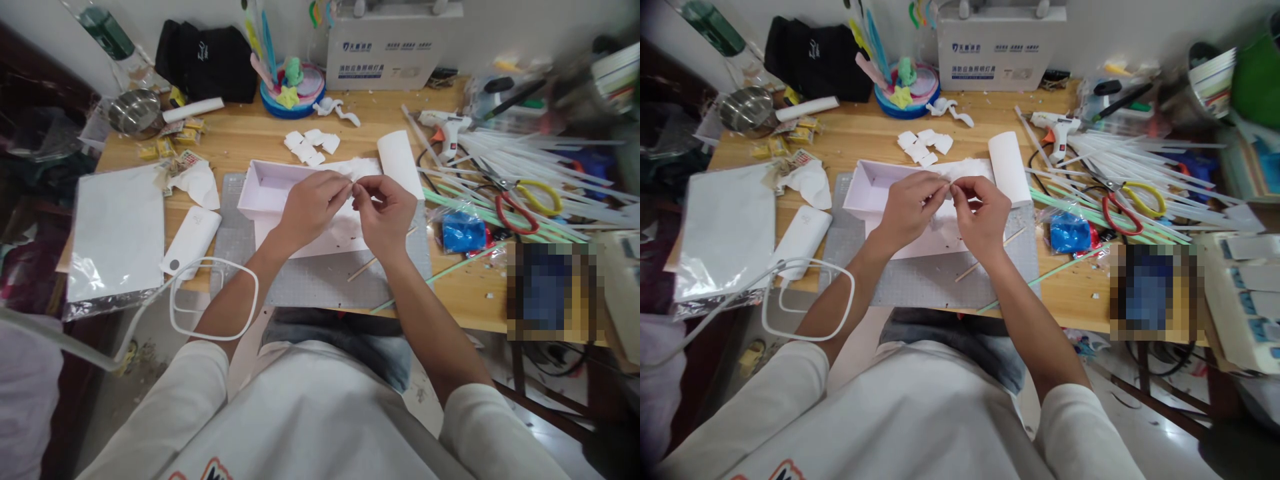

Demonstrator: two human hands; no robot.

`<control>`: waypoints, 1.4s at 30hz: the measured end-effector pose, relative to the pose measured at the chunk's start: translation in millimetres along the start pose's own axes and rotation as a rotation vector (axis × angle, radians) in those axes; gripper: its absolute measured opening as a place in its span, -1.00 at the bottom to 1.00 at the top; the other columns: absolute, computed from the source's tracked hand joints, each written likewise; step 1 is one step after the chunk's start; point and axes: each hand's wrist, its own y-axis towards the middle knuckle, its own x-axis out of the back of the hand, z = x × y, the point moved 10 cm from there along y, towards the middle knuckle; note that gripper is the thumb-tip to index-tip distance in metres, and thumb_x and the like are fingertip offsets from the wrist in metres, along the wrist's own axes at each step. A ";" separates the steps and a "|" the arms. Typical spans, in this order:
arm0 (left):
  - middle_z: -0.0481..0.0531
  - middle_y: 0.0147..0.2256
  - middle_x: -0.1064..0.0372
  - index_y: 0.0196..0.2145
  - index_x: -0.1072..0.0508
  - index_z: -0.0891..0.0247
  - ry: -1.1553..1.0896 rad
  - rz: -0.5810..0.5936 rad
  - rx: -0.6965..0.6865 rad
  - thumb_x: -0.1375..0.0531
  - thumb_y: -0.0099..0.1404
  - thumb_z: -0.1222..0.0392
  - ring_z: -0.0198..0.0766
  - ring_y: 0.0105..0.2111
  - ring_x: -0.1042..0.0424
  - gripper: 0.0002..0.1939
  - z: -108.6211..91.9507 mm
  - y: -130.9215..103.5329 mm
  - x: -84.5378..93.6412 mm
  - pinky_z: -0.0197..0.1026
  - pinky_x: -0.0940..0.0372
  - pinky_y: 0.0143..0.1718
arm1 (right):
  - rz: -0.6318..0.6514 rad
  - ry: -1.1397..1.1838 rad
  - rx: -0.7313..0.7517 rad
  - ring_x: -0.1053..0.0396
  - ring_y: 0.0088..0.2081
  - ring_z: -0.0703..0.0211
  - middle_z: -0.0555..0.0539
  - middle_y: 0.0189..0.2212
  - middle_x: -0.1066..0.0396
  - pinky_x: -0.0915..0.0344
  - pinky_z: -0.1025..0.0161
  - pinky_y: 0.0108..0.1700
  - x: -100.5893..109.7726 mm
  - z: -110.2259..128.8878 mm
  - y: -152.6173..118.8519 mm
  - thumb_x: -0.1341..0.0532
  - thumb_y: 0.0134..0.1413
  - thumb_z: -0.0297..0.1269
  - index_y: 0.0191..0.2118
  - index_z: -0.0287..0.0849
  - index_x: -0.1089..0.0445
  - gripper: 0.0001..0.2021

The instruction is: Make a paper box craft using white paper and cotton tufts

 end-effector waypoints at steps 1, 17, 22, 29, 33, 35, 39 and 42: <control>0.07 -0.25 -0.55 -0.31 -0.52 0.22 -0.006 -0.002 0.002 0.01 0.55 0.05 -0.22 -0.19 -0.50 -0.60 -0.3 0.1 0.4 -0.18 -0.31 -0.13 | 0.005 0.010 -0.002 -0.44 -0.44 0.30 0.04 -0.45 -0.48 -0.39 0.31 -0.42 -0.6 -0.6 -0.1 -0.29 0.20 -0.08 -0.30 -0.10 -0.48 -0.80; 0.04 -0.37 -0.48 -0.42 -0.47 0.21 -0.079 -0.046 0.039 0.03 0.55 -0.03 -0.27 -0.32 -0.44 -0.53 1.6 1.2 4.6 -0.18 -0.29 -0.25 | 0.051 0.113 -0.027 -0.37 -0.48 0.33 0.08 -0.48 -0.39 -0.37 0.30 -0.41 -6.2 -1.4 -0.2 -0.29 0.21 -0.04 -0.32 -0.08 -0.41 -0.77; 0.04 -0.39 -0.50 -0.44 -0.47 0.21 -0.087 -0.066 0.064 0.02 0.54 -0.05 -0.29 -0.34 -0.45 -0.51 2.4 1.0 6.5 -0.21 -0.32 -0.27 | 0.045 0.146 -0.040 -0.36 -0.47 0.33 0.08 -0.48 -0.37 -0.37 0.30 -0.41 -5.9 -4.8 0.0 -0.30 0.18 0.00 -0.32 -0.07 -0.39 -0.75; 0.07 -0.32 -0.56 -0.31 -0.57 0.23 -0.151 -0.079 0.107 0.00 0.53 -0.10 -0.31 -0.30 -0.50 -0.51 3.6 1.4 9.2 -0.28 -0.34 -0.35 | 0.057 0.129 -0.021 -0.38 -0.44 0.31 0.07 -0.46 -0.38 -0.39 0.29 -0.40 -6.8 -5.4 0.1 -0.29 0.18 0.03 -0.33 -0.06 -0.39 -0.73; 0.07 -0.31 -0.57 -0.29 -0.58 0.24 -0.168 -0.050 0.105 -0.02 0.52 -0.12 -0.32 -0.29 -0.51 -0.52 2.3 1.8 6.8 -0.30 -0.34 -0.37 | 0.055 0.108 -0.019 -0.40 -0.41 0.30 0.04 -0.43 -0.42 -0.39 0.28 -0.37 -6.2 -2.4 -0.4 -0.30 0.18 0.02 -0.33 -0.07 -0.41 -0.73; 0.07 -0.29 -0.57 -0.28 -0.58 0.24 -0.181 -0.045 0.097 -0.05 0.51 -0.11 -0.31 -0.29 -0.51 -0.55 1.9 1.9 6.1 -0.31 -0.35 -0.38 | 0.060 0.104 -0.008 -0.41 -0.40 0.29 0.04 -0.42 -0.44 -0.40 0.28 -0.36 -6.4 0.9 -0.7 -0.29 0.19 0.00 -0.33 -0.07 -0.41 -0.75; 0.06 -0.33 -0.56 -0.36 -0.57 0.24 -0.192 -0.047 0.085 -0.07 0.51 0.00 -0.33 -0.32 -0.49 -0.60 0.9 2.0 7.5 -0.32 -0.33 -0.40 | 0.066 0.077 0.007 -0.41 -0.39 0.29 0.04 -0.42 -0.45 -0.40 0.30 -0.38 -6.3 7.0 -1.2 -0.29 0.19 -0.06 -0.34 -0.08 -0.41 -0.79; 0.05 -0.37 -0.55 -0.41 -0.55 0.25 -0.198 -0.057 0.098 -0.09 0.49 0.07 -0.34 -0.35 -0.47 -0.62 1.0 2.1 9.5 -0.31 -0.32 -0.39 | 0.070 0.066 0.011 -0.41 -0.40 0.30 0.04 -0.42 -0.45 -0.39 0.31 -0.40 -6.2 10.1 -1.4 -0.29 0.18 -0.13 -0.34 -0.08 -0.41 -0.83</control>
